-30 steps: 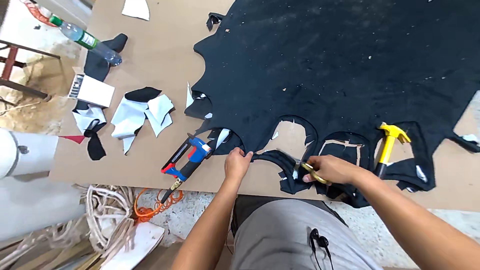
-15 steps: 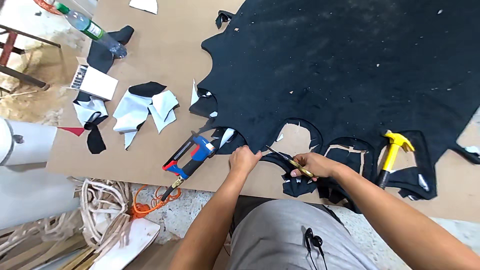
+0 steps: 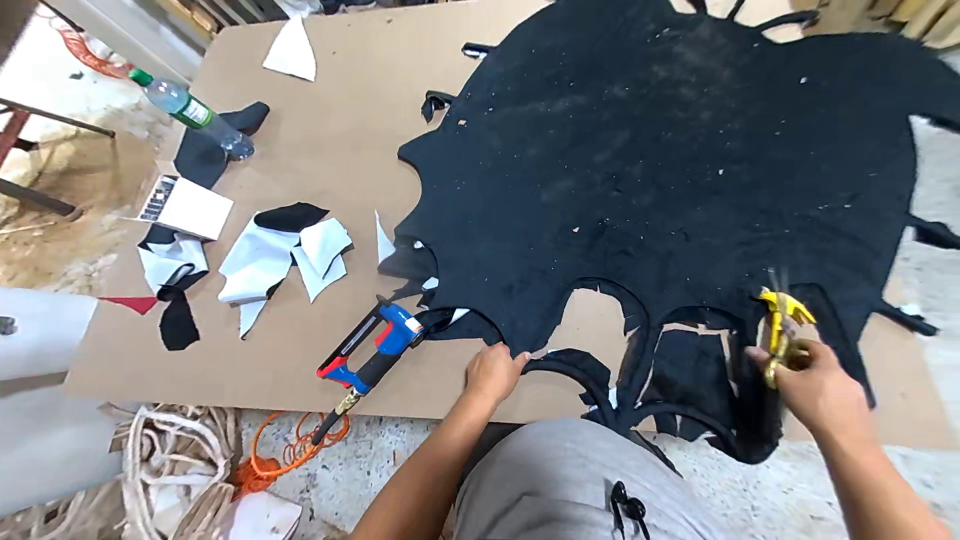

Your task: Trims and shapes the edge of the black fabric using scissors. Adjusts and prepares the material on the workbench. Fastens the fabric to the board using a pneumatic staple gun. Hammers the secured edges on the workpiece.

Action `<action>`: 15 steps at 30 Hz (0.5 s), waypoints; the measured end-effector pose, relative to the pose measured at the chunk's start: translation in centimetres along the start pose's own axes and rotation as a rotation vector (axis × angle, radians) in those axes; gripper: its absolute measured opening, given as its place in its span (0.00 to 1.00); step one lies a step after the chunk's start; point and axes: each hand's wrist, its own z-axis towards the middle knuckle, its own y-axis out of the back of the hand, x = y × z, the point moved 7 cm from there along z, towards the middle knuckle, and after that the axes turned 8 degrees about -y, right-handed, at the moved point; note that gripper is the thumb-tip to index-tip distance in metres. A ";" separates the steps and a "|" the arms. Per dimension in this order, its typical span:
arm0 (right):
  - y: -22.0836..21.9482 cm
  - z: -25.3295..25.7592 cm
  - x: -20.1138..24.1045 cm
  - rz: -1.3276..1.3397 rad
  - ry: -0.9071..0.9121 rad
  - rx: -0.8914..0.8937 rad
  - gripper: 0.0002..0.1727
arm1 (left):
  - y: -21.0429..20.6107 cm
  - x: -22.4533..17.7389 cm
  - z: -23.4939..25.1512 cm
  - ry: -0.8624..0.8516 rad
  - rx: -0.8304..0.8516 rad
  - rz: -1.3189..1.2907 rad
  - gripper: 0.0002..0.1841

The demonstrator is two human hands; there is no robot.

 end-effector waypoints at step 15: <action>-3.0 1.4 -2.8 -0.072 -0.207 -0.080 0.38 | 6.1 -3.9 10.5 -0.497 -0.397 0.409 0.33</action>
